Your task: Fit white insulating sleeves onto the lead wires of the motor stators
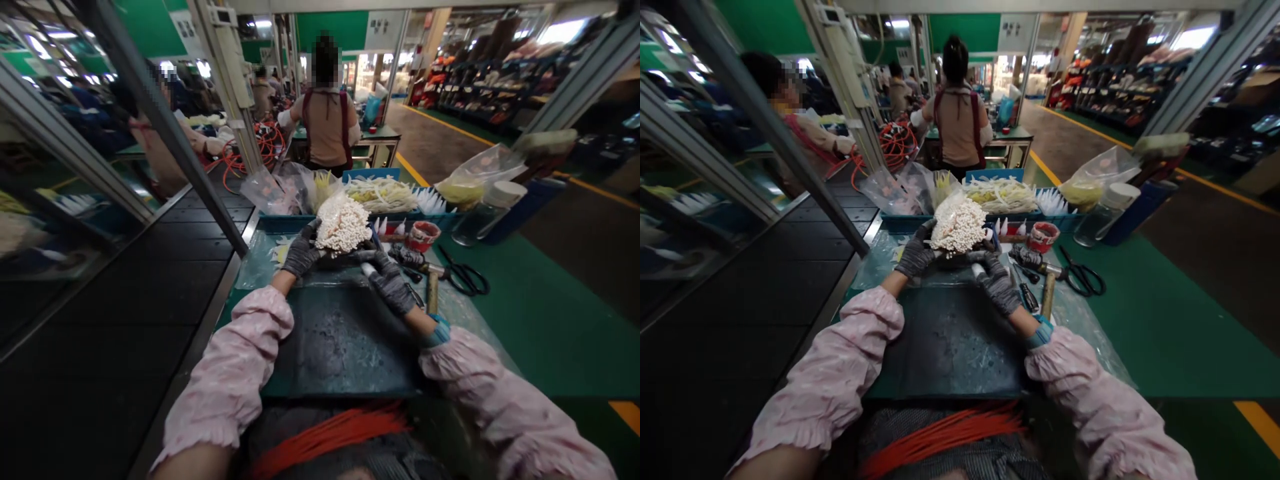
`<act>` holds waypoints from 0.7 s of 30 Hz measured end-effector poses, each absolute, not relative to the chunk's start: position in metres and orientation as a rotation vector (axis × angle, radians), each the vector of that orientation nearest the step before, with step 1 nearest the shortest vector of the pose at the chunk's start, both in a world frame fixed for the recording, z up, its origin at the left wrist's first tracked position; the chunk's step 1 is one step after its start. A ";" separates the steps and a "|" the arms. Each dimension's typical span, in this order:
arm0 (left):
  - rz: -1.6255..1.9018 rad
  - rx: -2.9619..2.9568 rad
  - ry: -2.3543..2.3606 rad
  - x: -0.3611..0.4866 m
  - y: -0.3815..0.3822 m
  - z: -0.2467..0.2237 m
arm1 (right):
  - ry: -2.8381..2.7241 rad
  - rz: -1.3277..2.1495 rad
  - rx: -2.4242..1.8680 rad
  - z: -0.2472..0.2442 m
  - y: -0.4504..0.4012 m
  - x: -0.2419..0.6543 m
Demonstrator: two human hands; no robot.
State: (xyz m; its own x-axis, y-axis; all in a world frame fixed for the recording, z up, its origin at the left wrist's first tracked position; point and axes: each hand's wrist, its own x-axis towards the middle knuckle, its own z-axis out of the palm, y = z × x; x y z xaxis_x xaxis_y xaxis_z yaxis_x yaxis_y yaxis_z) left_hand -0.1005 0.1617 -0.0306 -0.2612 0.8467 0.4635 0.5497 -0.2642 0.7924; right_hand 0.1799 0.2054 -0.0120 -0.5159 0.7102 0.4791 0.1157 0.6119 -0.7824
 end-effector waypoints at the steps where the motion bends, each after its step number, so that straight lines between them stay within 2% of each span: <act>1: 1.531 1.728 1.679 -0.099 0.159 -0.030 | -1.999 0.841 -0.653 0.000 0.215 0.180; 11: 1.597 1.828 1.676 -0.081 0.147 -0.023 | -2.405 0.305 -0.946 0.102 0.313 0.094; 16: 1.620 1.751 1.822 -0.070 0.144 -0.029 | -2.597 0.050 -1.136 0.120 0.316 0.041; 21: 1.580 1.656 2.024 -0.055 0.150 -0.027 | -2.796 -0.134 -1.103 0.121 0.303 0.007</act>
State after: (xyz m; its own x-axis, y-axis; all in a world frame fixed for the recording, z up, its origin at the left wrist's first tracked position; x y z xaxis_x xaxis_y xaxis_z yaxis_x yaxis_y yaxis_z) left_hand -0.0552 0.1495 -0.0266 -0.4099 0.7612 0.5026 0.6724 -0.1201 0.7303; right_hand 0.0065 0.3031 0.1215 -0.7235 0.6725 0.1558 0.6843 0.7284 0.0337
